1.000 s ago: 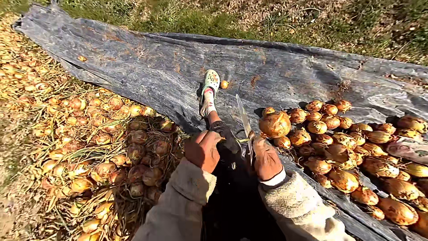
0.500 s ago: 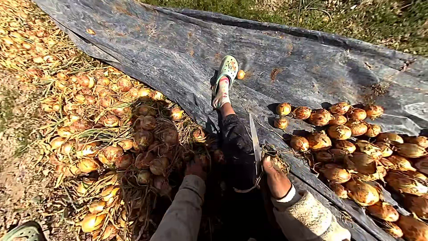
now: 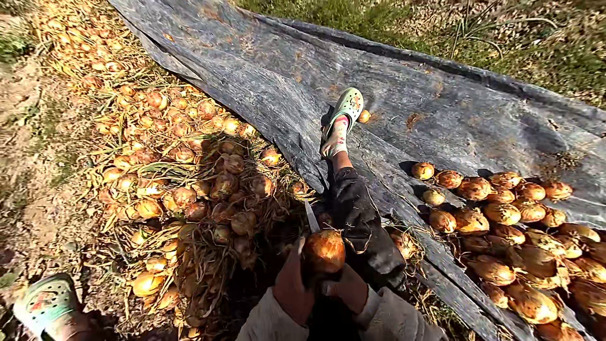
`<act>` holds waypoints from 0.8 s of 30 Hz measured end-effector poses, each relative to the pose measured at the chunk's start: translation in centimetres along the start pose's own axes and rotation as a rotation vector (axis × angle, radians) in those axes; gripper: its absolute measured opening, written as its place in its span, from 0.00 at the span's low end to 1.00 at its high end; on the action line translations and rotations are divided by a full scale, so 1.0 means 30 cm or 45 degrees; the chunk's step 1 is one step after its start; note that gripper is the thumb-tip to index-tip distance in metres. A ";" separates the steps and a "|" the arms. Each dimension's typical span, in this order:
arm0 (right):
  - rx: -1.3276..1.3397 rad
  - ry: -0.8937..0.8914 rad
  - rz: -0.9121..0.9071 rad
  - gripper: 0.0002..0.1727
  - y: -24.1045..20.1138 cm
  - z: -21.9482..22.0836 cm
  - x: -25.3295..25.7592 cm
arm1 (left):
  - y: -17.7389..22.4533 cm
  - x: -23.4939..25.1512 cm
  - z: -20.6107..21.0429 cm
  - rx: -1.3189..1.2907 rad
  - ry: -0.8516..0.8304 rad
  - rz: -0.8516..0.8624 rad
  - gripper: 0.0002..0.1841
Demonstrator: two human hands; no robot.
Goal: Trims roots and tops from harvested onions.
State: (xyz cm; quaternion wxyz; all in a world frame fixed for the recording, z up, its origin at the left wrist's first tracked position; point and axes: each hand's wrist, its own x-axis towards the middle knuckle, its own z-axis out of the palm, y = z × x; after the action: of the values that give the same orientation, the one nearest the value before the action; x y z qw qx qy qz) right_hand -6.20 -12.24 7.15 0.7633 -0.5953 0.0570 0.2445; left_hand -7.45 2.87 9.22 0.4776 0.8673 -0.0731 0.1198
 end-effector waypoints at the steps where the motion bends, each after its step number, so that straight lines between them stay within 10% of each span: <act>1: 0.128 -0.011 -0.057 0.51 0.025 -0.002 0.003 | 0.000 -0.016 0.013 0.116 0.000 0.189 0.26; 7: 0.623 0.253 0.182 0.14 0.094 -0.008 -0.016 | 0.007 -0.096 0.044 0.397 -0.160 0.205 0.12; 12: 0.426 0.469 0.000 0.10 0.006 -0.017 -0.010 | 0.012 -0.020 0.075 0.257 -0.378 0.147 0.10; 18: -0.084 0.717 -0.733 0.27 -0.208 -0.217 0.039 | 0.124 0.393 0.159 0.396 -0.254 0.450 0.08; 21: -0.119 0.886 -0.880 0.32 -0.354 -0.321 0.004 | 0.067 0.561 0.077 0.640 -0.595 -0.010 0.14; 24: -0.176 0.882 -0.802 0.35 -0.363 -0.354 -0.019 | -0.130 0.507 0.043 0.817 -1.113 -0.014 0.18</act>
State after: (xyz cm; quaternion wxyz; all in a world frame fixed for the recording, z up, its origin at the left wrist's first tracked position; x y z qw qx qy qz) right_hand 0.27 -24.24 13.93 0.6950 -0.6795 0.1084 -0.2085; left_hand 8.28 3.66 9.63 0.1144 0.9390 -0.2202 -0.2382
